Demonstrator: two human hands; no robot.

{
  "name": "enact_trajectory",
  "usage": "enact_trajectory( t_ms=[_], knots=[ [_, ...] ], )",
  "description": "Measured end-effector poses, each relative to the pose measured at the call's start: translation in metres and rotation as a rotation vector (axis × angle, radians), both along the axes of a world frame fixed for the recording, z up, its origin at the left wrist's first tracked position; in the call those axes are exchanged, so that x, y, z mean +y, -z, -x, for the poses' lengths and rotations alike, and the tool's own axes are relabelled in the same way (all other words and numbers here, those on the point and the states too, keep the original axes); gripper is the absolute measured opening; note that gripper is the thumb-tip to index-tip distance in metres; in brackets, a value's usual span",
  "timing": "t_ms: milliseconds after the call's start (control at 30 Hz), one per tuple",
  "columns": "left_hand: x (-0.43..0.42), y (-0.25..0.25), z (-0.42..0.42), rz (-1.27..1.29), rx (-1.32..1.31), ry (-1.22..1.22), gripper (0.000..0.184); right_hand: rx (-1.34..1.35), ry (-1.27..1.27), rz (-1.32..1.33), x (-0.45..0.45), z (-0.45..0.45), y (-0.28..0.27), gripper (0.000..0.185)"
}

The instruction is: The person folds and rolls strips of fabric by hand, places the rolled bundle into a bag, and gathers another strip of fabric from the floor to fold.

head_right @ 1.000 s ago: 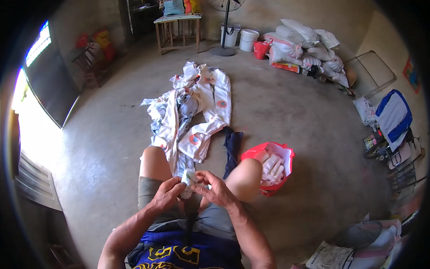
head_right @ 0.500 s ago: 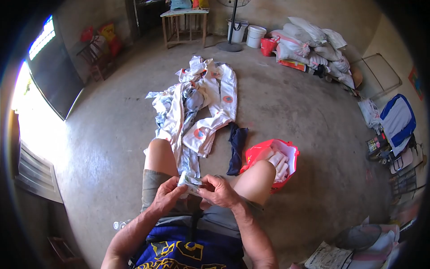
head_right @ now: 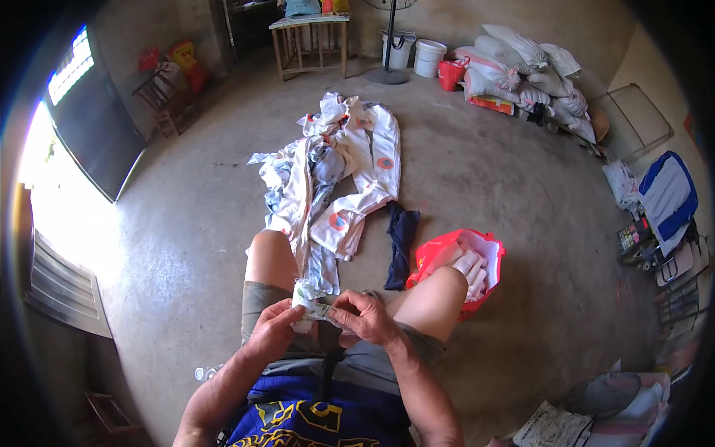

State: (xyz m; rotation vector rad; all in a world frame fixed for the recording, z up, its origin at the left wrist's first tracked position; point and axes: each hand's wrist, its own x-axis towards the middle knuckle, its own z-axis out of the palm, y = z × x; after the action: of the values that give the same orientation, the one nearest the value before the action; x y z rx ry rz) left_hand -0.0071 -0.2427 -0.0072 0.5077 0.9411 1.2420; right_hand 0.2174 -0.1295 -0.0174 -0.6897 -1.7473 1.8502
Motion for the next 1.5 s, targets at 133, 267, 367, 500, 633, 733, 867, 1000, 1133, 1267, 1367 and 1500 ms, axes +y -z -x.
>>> enact_trajectory(
  t_ms=[133, 267, 367, 500, 633, 733, 867, 1000, 1133, 1267, 1367, 1500],
  knots=[
    [-0.006, -0.001, 0.0, -0.036, -0.113, 0.083, 0.033, 0.009, 0.04, -0.033, -0.003, 0.005, 0.009, 0.014],
    [-0.007, 0.0, -0.007, -0.101, -0.194, 0.064, 0.034, 0.042, 0.103, -0.17, -0.012, 0.012, 0.02, 0.017],
    [-0.009, 0.005, -0.01, -0.117, -0.278, 0.092, 0.033, 0.079, 0.161, -0.192, -0.019, 0.019, 0.018, 0.018],
    [-0.009, -0.001, -0.021, -0.015, -0.26, 0.031, 0.033, 0.102, 0.179, -0.237, -0.02, 0.018, 0.013, 0.018],
    [-0.009, -0.011, -0.027, -0.002, -0.014, -0.045, 0.031, 0.125, 0.179, -0.243, -0.024, 0.02, 0.013, 0.012],
    [-0.011, -0.008, -0.027, -0.073, 0.069, -0.087, 0.031, 0.079, 0.223, -0.327, -0.026, 0.023, 0.009, 0.014],
    [-0.011, -0.012, -0.021, -0.015, 0.034, -0.049, 0.034, 0.013, 0.233, -0.333, -0.027, 0.023, 0.01, 0.016],
    [-0.011, -0.005, -0.021, -0.057, 0.052, -0.039, 0.037, 0.047, 0.229, -0.351, -0.027, 0.025, 0.012, 0.017],
    [-0.011, 0.002, -0.021, -0.107, 0.121, -0.026, 0.038, 0.062, 0.185, -0.275, -0.024, 0.023, 0.018, 0.019],
    [-0.01, -0.021, -0.018, 0.086, -0.039, -0.028, 0.035, 0.052, 0.167, -0.317, -0.027, 0.026, 0.011, 0.022],
    [-0.009, -0.003, -0.017, -0.005, 0.262, -0.004, 0.036, 0.0, 0.144, -0.344, -0.026, 0.027, 0.013, 0.024],
    [-0.009, -0.008, -0.017, 0.072, 0.246, -0.058, 0.033, 0.11, 0.084, -0.191, -0.025, 0.027, 0.016, 0.026]
  ],
)
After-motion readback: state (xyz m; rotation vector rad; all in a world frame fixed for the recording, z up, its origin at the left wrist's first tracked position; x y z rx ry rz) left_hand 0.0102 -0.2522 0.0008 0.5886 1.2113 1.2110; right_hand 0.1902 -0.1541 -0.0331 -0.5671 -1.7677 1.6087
